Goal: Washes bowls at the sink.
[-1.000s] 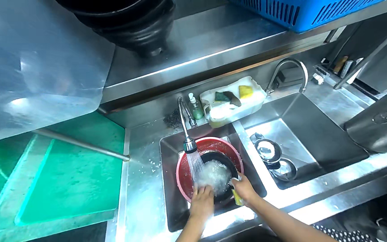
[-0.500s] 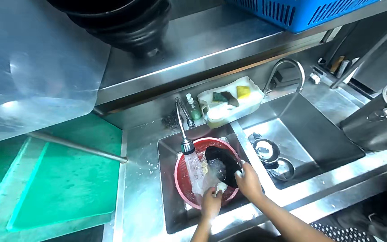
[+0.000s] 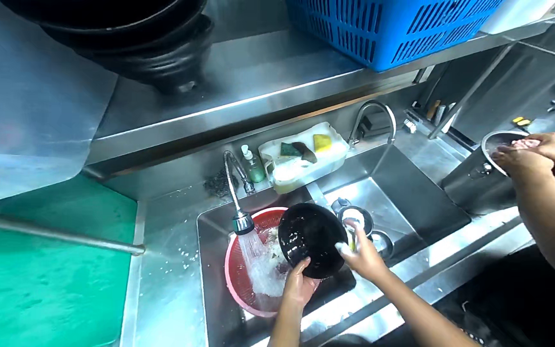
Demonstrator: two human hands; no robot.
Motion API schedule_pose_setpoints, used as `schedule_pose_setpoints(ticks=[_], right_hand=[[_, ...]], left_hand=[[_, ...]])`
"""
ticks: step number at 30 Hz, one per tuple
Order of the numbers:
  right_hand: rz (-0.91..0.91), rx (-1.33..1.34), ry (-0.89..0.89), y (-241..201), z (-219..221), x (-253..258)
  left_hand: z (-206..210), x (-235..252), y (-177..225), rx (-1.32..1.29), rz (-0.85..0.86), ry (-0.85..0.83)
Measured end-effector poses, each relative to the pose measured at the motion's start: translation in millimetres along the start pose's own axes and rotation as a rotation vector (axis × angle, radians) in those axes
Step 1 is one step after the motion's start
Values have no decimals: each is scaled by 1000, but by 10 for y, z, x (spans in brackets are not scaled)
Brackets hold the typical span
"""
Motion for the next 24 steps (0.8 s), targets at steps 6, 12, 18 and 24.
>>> schedule_pose_setpoints(ticks=[6,12,18,24], right_hand=[[91,116,497,55,-413,34],[-141,-326,102,-446,234,64],[-395,-424,-151,-559,587,-152],[-474,-807,84,-511,261,251]], left_hand=[[245,-86,157,417,221,-41],[540,-287,176,553,410,-109],[540,-447,449,655,700,-69],[676,-684,563,739,860,-61]])
Point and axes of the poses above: each hand's wrist, its own x-axis towards the middle knuckle, its own z-axis out of the palm, y = z × x, the point moved 2 cm from there along x, towards the middle knuckle, and after that the axes turned 8 degrees about -x, right-handed, at the moved point
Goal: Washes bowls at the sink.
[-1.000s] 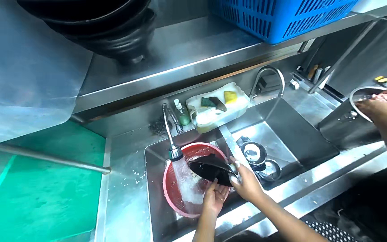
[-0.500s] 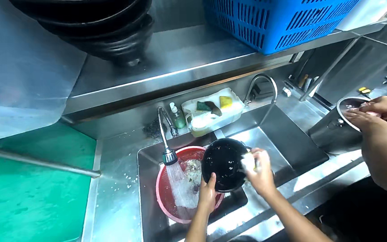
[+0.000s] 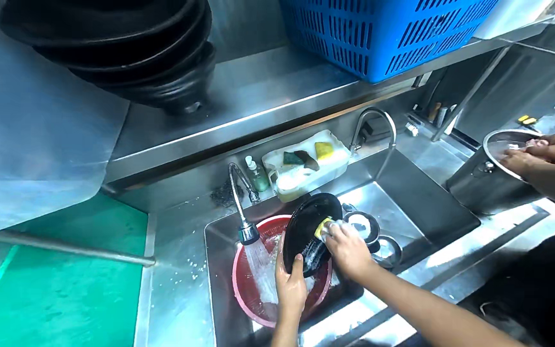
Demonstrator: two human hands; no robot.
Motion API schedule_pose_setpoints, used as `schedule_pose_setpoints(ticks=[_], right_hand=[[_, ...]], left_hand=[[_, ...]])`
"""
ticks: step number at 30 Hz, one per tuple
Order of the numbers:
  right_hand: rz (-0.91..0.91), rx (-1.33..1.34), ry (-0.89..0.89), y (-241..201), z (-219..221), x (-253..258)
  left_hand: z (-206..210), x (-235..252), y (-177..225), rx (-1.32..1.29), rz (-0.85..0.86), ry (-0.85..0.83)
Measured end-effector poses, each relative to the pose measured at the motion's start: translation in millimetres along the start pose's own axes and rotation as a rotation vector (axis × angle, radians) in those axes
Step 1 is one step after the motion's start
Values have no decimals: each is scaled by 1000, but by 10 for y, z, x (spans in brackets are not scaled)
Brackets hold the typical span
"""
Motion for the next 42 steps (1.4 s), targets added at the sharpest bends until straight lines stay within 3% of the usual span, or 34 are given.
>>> schedule_pose_setpoints(ticks=[3,6,9,12,16,18,21,24,25,29,32,36,39,42], right_hand=[[152,437,-73,-292,-32,9],[124,750,3,-545,-99,-31],[-5,412,-11,-273,-39,55],[43,183,40,-36,-25,207],[86,691,75,-513,-170,53],[26,742,78,-562,-205,-2],[-72,371,19,-163,-127,103],[-46,52,177,138,-116,312],[10,103,206,88,-96,312],[179,744,146,-465,-1,103],[50,778,94,-493,30,43],[-151,190,-42,72,-108,360],[-382,-27,191,136,-346,542],[-590,7,412,-32,-505,583]], left_hand=[[72,37,92,27,62,-26],[83,53,141,46,77,23],[27,58,230,105,165,-53],[24,61,260,119,159,-76],[65,99,298,75,155,12],[32,131,301,58,203,44],[-66,101,348,129,269,-62],[-58,124,345,128,268,-82],[-42,126,363,125,263,-82],[39,160,363,102,271,-56],[-18,119,287,90,218,-4],[-138,-5,185,139,71,-43],[-145,-80,188,220,-144,-103],[-120,-92,245,289,-262,-167]])
Point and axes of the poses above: each hand's wrist, its own x-axis towards the middle knuckle, its own z-axis out of the palm, y = z × x, the point moved 2 cm from there along x, towards the middle knuckle, and after that the axes turned 8 degrees about -x, right-handed, at the moved point
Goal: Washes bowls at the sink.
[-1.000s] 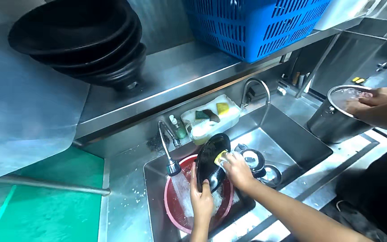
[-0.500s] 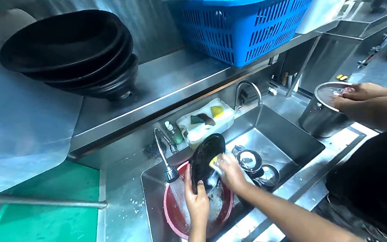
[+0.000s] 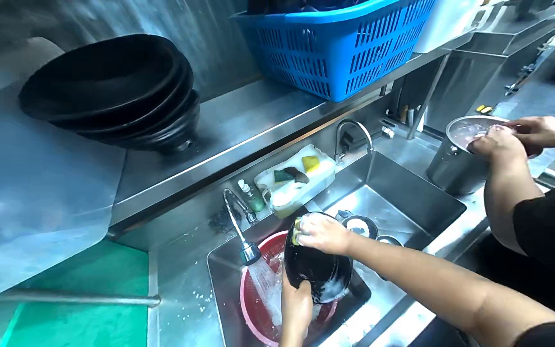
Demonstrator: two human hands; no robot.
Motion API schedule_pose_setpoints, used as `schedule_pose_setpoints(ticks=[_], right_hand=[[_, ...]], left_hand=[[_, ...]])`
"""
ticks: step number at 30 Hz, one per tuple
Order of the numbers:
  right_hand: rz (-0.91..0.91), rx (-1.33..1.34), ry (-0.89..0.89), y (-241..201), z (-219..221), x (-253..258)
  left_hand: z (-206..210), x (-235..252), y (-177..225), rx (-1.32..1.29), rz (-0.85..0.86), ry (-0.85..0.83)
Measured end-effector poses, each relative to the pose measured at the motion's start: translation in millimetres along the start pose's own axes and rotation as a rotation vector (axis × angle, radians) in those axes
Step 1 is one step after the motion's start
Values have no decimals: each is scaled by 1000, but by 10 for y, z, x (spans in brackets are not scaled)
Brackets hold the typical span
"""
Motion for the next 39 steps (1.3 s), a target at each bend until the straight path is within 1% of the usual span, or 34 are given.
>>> schedule_pose_setpoints(ticks=[1,2,3,5,7,8,9,10,11,12,13,14,15,17,18,19,20,22,23,24,25,26,27,28,29,31,32,33,34,35,36,37,39], right_hand=[[-32,9,73,-45,-12,36],[-22,13,105,-71,1,45],[36,8,89,-83,44,18],[264,-1,-87,-115,174,-110],[514,69,-377,-251,273,-238],[588,168,-515,-355,296,-290],[614,284,-596,-479,304,-337],[595,415,-609,-595,299,-364],[545,544,-551,-689,289,-362],[490,640,-448,-745,268,-322],[474,695,-338,-746,217,-234],[514,697,-257,-687,143,-127],[601,644,-209,-585,84,-36],[854,498,-114,-366,111,68],[960,479,-61,-324,153,91],[1009,506,-35,-354,174,102],[973,573,-40,-444,166,101],[691,673,-65,-687,135,74],[558,664,-59,-729,133,72],[500,624,-87,-686,114,85],[531,566,-139,-595,78,106],[632,513,-177,-491,53,131],[739,482,-158,-394,64,154],[785,478,-112,-354,89,173],[731,515,-94,-402,92,180],[445,613,-105,-574,79,172],[351,612,-120,-589,52,181],[361,596,-142,-543,-7,204],[459,581,-151,-477,-61,233],[580,569,-129,-428,-72,256],[649,562,-91,-414,-57,279],[625,576,-73,-449,-41,297],[421,637,-115,-561,-14,288]], left_hand=[[-11,-6,22,18,-3,-8],[-23,-12,42,31,7,-12],[-31,-22,56,28,25,-5],[-39,-47,74,-12,71,32],[-75,-36,85,-12,148,72],[-99,-19,75,-10,179,80],[-122,-8,57,-26,187,80],[-135,-2,33,-54,175,70],[-140,0,5,-86,141,49],[-135,-4,-17,-108,93,15],[-118,-8,-26,-124,44,-11],[-94,-14,-26,-140,8,-22],[-68,-20,-18,-147,-10,-29],[-23,-12,36,-146,28,-32],[-10,-3,63,-138,53,-38],[-2,7,79,-134,60,-35],[1,16,93,-149,49,-21],[-47,41,112,-205,19,31],[-87,45,117,-212,8,42],[-103,40,120,-212,-2,39],[-95,21,113,-214,-13,30],[-78,-10,99,-229,-27,17],[-55,-22,94,-251,-36,7],[-38,-14,104,-265,-35,12],[-49,-7,129,-265,-37,18],[-144,9,202,-245,-44,31],[-191,12,229,-221,-48,26],[-210,9,250,-207,-59,7],[-204,-3,263,-222,-71,-9],[-181,-22,273,-262,-80,-16],[-150,-21,285,-301,-79,-15],[-137,5,292,-323,-67,-9],[-200,61,271,-290,-31,4]])
Point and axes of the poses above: each hand's wrist, its own x-axis towards the middle knuckle, its own z-axis out of the palm, y = z × x, the point moved 2 cm from there along x, towards the middle knuckle, and after that the axes turned 8 degrees about -x, right-handed, at the moved point
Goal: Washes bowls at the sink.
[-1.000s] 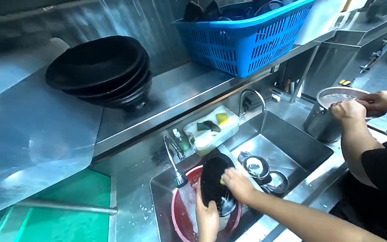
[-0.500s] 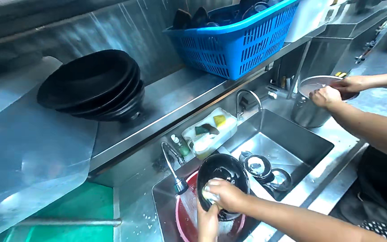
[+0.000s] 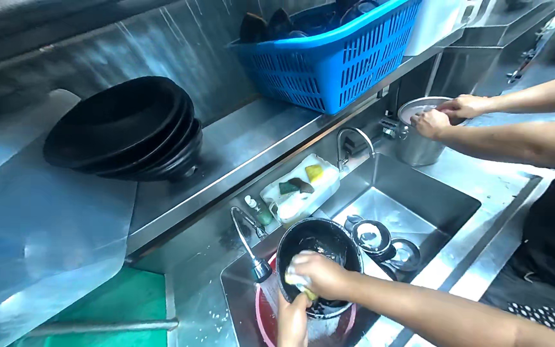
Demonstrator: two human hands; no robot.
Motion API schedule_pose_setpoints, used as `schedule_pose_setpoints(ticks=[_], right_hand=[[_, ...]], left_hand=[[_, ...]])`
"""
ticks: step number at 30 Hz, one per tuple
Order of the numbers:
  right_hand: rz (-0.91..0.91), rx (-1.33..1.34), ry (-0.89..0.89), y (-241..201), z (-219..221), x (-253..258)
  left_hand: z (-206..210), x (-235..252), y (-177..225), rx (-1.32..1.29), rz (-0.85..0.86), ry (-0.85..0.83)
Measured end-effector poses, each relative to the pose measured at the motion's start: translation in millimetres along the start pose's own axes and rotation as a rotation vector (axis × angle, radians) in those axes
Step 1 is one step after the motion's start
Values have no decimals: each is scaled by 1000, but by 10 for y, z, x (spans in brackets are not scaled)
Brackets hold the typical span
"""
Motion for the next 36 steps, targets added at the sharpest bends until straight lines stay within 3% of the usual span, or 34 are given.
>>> schedule_pose_setpoints(ticks=[2,4,6,10,15,16,20,22,26,28,29,33,34,36], right_hand=[[7,-39,-62,32,-57,0],[224,-77,56,128,-119,40],[298,-54,129,154,-80,72],[-32,-50,-130,26,67,-47],[295,-290,4,159,-96,98],[293,-253,-26,135,-28,65],[4,-154,-150,39,160,-105],[33,-192,-65,107,82,-89],[516,60,396,191,-87,51],[634,197,497,142,-96,71],[597,225,470,88,-90,59],[133,141,230,-254,12,-10],[112,118,227,-267,-12,-1],[328,113,251,-138,-135,55]], left_hand=[[-40,-2,-1,83,0,-13],[-4,-37,-4,115,-10,-8],[35,-15,31,129,15,-1],[-107,31,61,134,58,-11],[-33,-39,30,92,60,17],[-37,-34,26,91,63,18],[-121,-2,-19,119,49,3],[-116,-56,-56,121,-7,-25],[59,-150,-54,117,-48,-29],[77,-155,-89,193,-17,-50],[78,-148,-105,220,-7,-56],[37,-117,-121,279,61,-22],[32,-125,-105,293,76,-21],[37,-173,-99,292,75,-27]])
Point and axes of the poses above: each hand's wrist, its own x-axis towards the middle knuckle, its own z-axis out of the palm, y = z × x, the point moved 2 cm from there along x, towards the middle knuckle, and after that the axes turned 8 degrees about -x, right-handed, at the moved point
